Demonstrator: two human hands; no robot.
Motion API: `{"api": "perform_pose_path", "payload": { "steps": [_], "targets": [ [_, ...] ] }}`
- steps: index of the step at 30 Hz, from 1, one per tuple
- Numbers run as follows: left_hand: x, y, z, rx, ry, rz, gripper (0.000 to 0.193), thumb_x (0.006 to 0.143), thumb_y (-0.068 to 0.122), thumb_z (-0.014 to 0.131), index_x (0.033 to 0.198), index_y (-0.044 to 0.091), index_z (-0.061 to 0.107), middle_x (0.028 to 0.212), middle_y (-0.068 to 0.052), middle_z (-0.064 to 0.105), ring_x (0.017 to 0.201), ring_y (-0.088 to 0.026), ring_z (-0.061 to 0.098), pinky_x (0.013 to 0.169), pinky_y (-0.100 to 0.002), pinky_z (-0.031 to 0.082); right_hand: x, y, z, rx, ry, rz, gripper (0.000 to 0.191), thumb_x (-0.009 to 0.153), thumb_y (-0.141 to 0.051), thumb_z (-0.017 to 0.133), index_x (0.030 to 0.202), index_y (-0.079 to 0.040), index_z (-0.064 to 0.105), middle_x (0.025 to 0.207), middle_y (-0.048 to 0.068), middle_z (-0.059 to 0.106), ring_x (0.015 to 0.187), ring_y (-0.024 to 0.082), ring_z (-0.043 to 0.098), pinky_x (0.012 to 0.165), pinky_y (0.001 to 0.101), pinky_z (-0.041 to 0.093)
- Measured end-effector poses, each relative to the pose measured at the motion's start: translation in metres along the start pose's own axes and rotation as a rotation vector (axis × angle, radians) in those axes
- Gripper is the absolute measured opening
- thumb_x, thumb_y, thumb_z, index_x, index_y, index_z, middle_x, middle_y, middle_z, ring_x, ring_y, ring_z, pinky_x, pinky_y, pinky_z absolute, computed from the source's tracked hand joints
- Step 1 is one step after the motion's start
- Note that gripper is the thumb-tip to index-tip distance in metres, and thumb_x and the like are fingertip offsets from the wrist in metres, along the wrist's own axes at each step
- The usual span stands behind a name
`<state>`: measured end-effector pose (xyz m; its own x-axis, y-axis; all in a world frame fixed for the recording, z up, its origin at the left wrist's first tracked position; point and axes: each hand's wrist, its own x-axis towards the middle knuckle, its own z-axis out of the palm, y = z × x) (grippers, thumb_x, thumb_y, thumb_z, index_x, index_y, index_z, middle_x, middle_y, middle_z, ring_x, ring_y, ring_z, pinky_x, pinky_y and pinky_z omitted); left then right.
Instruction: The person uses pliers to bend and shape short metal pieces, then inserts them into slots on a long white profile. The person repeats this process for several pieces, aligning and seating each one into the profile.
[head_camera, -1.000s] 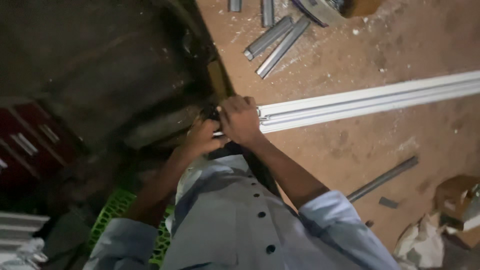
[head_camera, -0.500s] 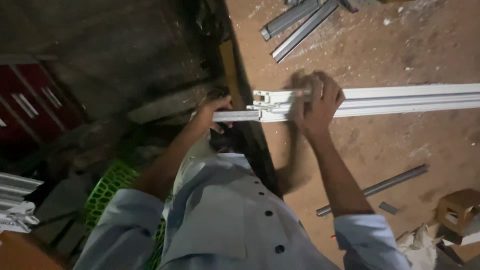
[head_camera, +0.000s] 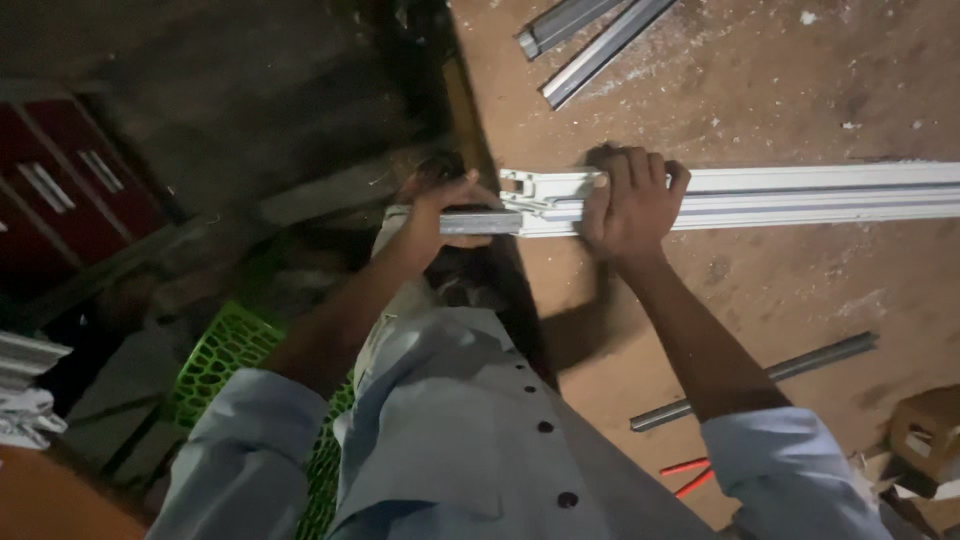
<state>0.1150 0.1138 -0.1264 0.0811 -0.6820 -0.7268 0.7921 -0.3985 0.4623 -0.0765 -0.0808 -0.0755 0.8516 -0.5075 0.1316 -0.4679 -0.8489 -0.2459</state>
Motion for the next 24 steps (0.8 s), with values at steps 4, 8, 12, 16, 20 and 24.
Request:
{"api": "perform_pose_path", "payload": {
  "steps": [4,8,12,16,20,24],
  "targets": [
    [0.013,0.000,0.007,-0.129,0.091,-0.048,0.055,0.086,0.056,0.068,0.107,0.005,0.071,0.105,-0.012,0.073,0.096,-0.031,0.075,0.078,-0.048,0.065,-0.003,0.004,-0.002,0.021,0.032,0.000,0.026,0.093,-0.021,0.052,0.111,-0.007,0.064,0.114,0.012,0.063,0.106,0.030,0.057,0.101,0.0520,0.036],
    [0.011,0.001,0.012,-0.056,0.114,0.015,0.050,0.085,0.047,0.073,0.104,0.001,0.070,0.096,-0.014,0.073,0.085,-0.032,0.077,0.068,-0.047,0.068,-0.002,0.011,-0.003,0.013,0.027,0.000,0.026,0.093,-0.021,0.052,0.112,-0.009,0.065,0.117,0.012,0.063,0.108,0.031,0.057,0.102,0.0518,0.036],
    [0.021,0.003,0.021,-0.011,0.155,0.026,0.046,0.085,0.043,0.074,0.104,0.001,0.071,0.093,-0.016,0.073,0.078,-0.032,0.076,0.064,-0.046,0.068,0.000,0.020,-0.004,-0.013,0.013,0.014,0.023,0.094,-0.021,0.052,0.109,-0.009,0.064,0.114,0.013,0.062,0.106,0.032,0.056,0.102,0.0526,0.036],
    [0.020,0.003,0.021,-0.052,0.067,0.077,0.053,0.094,0.046,0.071,0.097,-0.007,0.071,0.090,-0.020,0.073,0.077,-0.032,0.077,0.066,-0.044,0.067,-0.003,0.021,-0.004,-0.025,-0.006,0.009,0.023,0.095,-0.021,0.052,0.110,-0.008,0.064,0.113,0.013,0.060,0.107,0.033,0.055,0.104,0.0530,0.035],
    [0.014,0.007,0.016,-0.148,0.132,-0.016,0.059,0.085,0.060,0.062,0.095,0.002,0.072,0.091,-0.011,0.074,0.084,-0.028,0.075,0.067,-0.045,0.066,-0.001,0.020,-0.005,-0.023,0.009,-0.019,0.026,0.094,-0.022,0.052,0.112,-0.007,0.064,0.113,0.014,0.060,0.106,0.033,0.055,0.102,0.0527,0.035],
    [0.024,0.011,0.017,-0.400,0.065,0.037,0.071,0.090,0.071,0.061,0.099,0.003,0.075,0.097,-0.018,0.074,0.096,-0.036,0.069,0.083,-0.048,0.060,0.000,0.022,-0.005,-0.033,0.002,-0.015,0.024,0.095,-0.024,0.053,0.109,-0.007,0.063,0.112,0.015,0.061,0.105,0.033,0.055,0.101,0.0521,0.036]
  ]
}}
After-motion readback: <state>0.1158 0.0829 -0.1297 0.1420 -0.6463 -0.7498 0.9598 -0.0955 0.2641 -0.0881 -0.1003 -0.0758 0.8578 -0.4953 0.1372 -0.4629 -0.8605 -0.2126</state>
